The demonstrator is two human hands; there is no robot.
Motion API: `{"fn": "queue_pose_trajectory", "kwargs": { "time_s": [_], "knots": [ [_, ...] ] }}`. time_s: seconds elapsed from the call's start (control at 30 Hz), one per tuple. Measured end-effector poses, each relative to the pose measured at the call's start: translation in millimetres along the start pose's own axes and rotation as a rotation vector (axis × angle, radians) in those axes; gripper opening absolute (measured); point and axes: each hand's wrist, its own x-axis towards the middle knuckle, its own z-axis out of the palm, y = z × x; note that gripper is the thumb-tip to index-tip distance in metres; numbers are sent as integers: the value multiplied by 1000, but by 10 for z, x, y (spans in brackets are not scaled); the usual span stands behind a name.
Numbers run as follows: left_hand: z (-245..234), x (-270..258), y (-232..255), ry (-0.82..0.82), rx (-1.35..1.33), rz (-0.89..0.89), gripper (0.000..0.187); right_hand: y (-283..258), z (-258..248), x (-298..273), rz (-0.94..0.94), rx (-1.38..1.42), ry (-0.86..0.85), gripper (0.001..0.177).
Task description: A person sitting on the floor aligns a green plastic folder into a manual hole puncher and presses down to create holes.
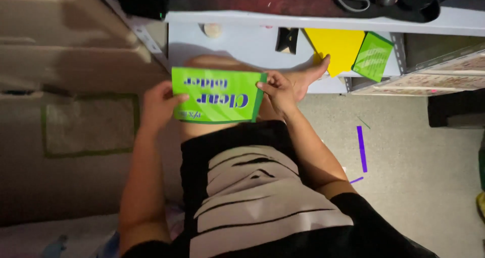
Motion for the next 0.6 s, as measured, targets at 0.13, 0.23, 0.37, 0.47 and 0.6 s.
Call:
{"fn": "queue_pose_trajectory", "kwargs": {
  "time_s": [0.13,0.23,0.37,0.47,0.6],
  "knots": [
    [23,-174,411,203,237,545,6,-393,-90,-69,-174,97,-169,28],
    [64,-236,575,218,309,896,17,-596,-184,-96,-129,254,-354,26],
    [209,-34,180,289,386,981,31,-555,-31,-66,148,90,-107,44],
    [267,-73,-35,279,370,947,24,66,-273,51,75,-65,-70,59],
    [216,-223,-186,295,523,889,32,194,-121,-43,62,-170,-64,38]
  ]
}}
